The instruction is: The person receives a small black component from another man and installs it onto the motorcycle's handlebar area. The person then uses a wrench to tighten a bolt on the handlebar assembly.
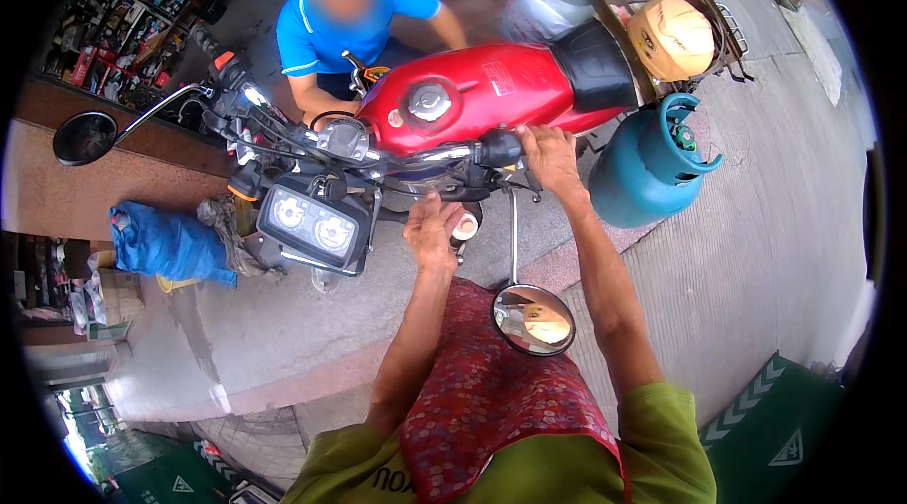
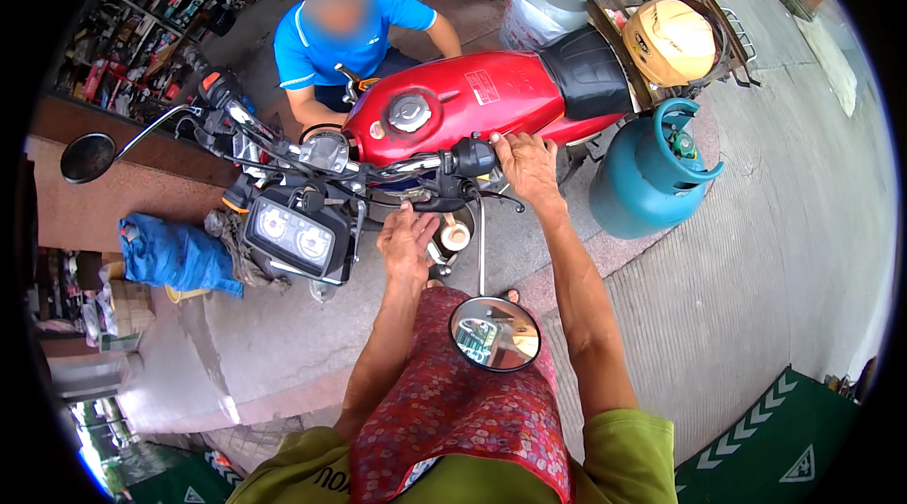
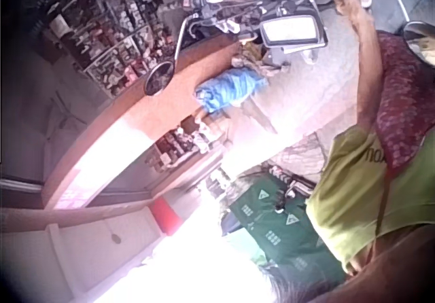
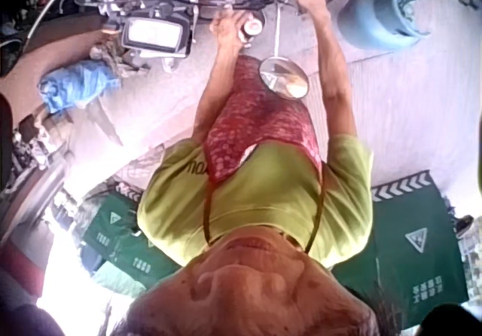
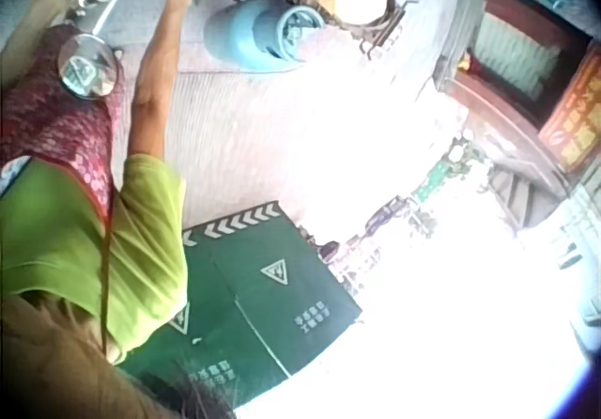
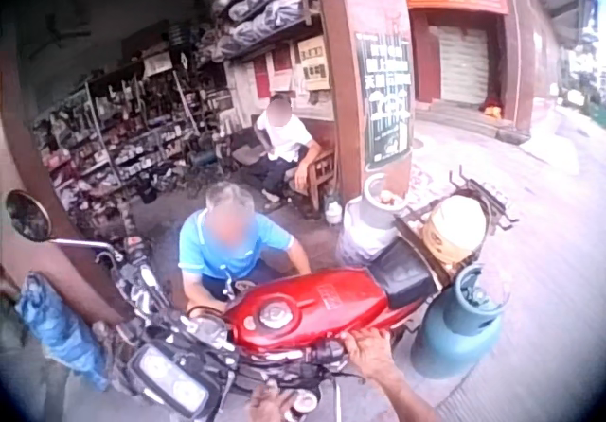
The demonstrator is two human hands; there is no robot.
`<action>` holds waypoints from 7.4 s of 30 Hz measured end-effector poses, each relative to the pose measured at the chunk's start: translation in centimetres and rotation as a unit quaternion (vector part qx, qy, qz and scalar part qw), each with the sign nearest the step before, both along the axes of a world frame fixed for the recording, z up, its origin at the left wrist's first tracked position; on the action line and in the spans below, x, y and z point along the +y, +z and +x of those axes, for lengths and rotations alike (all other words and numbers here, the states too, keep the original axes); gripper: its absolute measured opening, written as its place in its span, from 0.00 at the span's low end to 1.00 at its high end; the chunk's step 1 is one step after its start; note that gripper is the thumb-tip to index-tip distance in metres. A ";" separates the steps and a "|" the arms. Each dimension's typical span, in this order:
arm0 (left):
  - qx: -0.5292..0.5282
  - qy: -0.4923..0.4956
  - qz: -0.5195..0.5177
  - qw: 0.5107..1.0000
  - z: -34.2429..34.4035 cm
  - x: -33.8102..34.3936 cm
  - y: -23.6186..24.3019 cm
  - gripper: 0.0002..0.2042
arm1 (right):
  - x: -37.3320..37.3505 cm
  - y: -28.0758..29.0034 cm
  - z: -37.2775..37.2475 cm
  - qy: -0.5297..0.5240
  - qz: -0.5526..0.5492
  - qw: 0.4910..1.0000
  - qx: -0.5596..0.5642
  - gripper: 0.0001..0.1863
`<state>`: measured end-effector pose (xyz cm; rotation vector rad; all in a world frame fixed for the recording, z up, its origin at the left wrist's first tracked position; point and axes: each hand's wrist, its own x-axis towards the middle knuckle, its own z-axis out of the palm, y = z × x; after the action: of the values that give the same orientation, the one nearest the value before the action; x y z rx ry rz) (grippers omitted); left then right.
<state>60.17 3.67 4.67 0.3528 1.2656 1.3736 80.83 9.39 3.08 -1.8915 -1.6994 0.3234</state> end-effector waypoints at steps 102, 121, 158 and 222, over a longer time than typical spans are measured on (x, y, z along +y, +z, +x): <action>0.505 -0.067 -0.078 0.857 -36.0 -4.4 -3.9 0.11 | 1.9 5.1 -19.0 0.307 0.056 0.838 -0.447 0.38; 0.562 -0.196 0.000 0.803 -49.7 0.8 -5.8 0.11 | -5.3 18.9 -18.3 -0.017 -0.125 0.954 -0.272 0.20; 0.530 0.078 0.112 0.837 -16.9 -4.7 10.8 0.08 | 0.9 3.1 1.4 0.119 -0.144 0.975 -0.120 0.16; 0.563 -0.243 0.140 0.777 -5.4 -2.8 6.6 0.42 | 2.0 3.0 0.8 0.074 -0.181 0.974 -0.111 0.13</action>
<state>54.72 0.89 11.25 1.7852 1.6973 0.8273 81.62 11.37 6.04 -2.1278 -2.0489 0.5284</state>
